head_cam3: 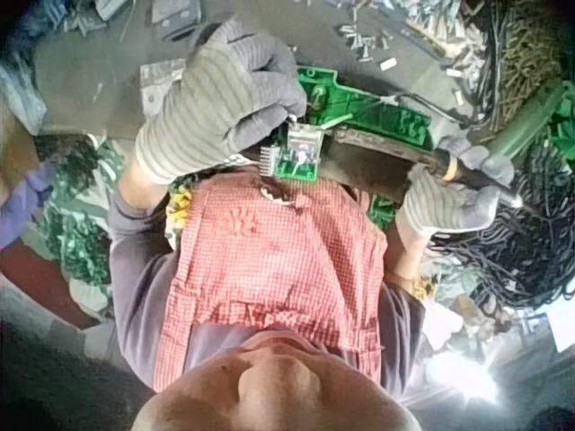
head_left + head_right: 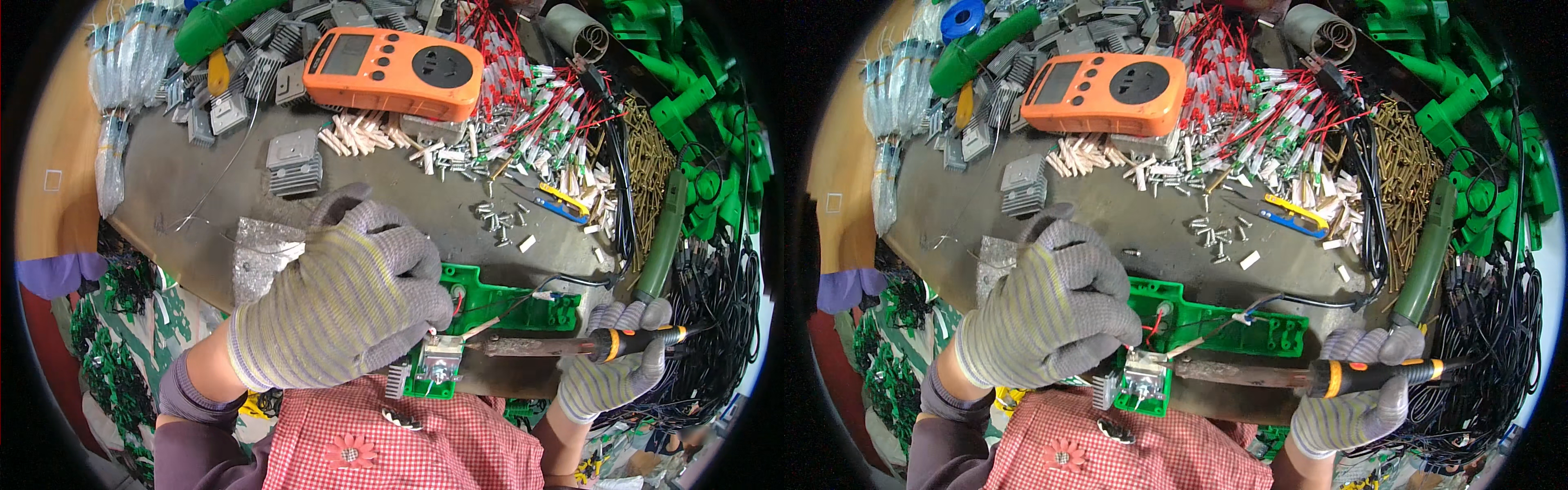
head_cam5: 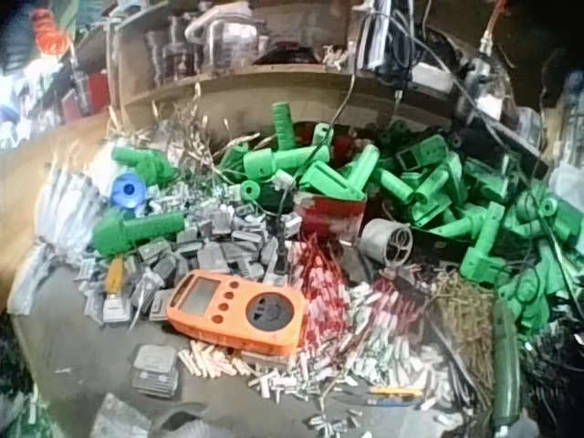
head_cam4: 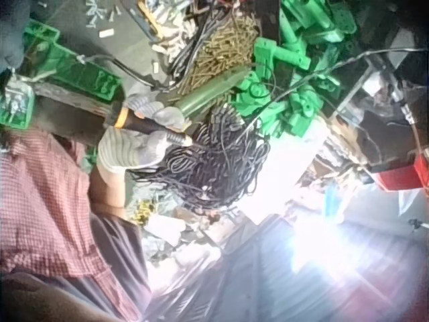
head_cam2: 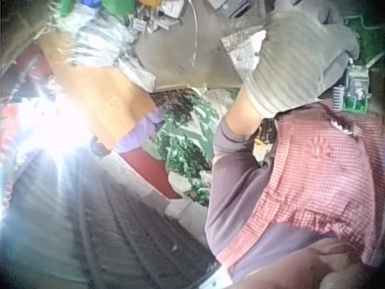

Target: Soldering wires and assembling a circuit board into a green plastic housing.

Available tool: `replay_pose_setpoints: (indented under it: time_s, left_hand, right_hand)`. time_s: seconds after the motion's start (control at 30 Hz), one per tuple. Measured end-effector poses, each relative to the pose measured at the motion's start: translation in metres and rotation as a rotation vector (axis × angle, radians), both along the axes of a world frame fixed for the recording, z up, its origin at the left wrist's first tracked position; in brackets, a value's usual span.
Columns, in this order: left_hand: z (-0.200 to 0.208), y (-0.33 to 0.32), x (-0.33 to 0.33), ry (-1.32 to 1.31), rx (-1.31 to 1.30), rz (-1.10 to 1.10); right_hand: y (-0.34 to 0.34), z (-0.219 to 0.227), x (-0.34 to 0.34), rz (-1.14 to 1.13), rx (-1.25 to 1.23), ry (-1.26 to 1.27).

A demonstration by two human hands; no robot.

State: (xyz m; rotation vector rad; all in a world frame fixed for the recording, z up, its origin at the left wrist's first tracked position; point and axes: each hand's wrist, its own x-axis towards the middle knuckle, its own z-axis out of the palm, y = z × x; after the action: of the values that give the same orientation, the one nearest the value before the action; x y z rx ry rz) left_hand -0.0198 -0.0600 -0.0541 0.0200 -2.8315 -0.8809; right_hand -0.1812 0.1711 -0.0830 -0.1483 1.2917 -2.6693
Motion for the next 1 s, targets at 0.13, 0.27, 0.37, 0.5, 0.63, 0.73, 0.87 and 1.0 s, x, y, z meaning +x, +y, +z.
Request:
replay_pose_setpoints:
  time_s: [0.13, 0.27, 0.37, 0.5, 0.63, 0.73, 0.87, 1.0]
  left_hand:
    - [-0.001, 0.006, 0.004, -0.059, 0.055, 0.05]
    - [0.001, 0.001, 0.0, -0.031, 0.035, 0.01]
    - [0.002, 0.001, 0.002, -0.047, 0.032, 0.013]
    - [0.002, -0.001, 0.002, -0.059, 0.018, 0.005]
    - [0.004, 0.002, 0.002, -0.039, 0.021, 0.027]
    - [0.003, 0.002, 0.003, -0.044, 0.01, 0.029]
    - [0.003, 0.002, -0.003, -0.003, 0.017, 0.02]
    - [0.002, -0.001, 0.001, -0.014, 0.004, 0.022]
  right_hand:
    - [0.002, -0.011, -0.002, 0.198, 0.025, 0.081]
    - [0.005, -0.014, -0.002, 0.221, 0.037, 0.064]
    - [0.001, -0.012, 0.0, 0.181, 0.052, 0.045]
    - [-0.006, -0.007, 0.006, 0.073, 0.08, 0.015]
    - [0.013, -0.017, -0.007, 0.411, -0.095, 0.122]
    - [0.018, -0.021, -0.015, 0.512, -0.059, 0.154]
    - [0.004, -0.012, 0.0, 0.165, 0.075, 0.034]
    - [-0.004, -0.007, 0.006, 0.075, 0.094, 0.004]
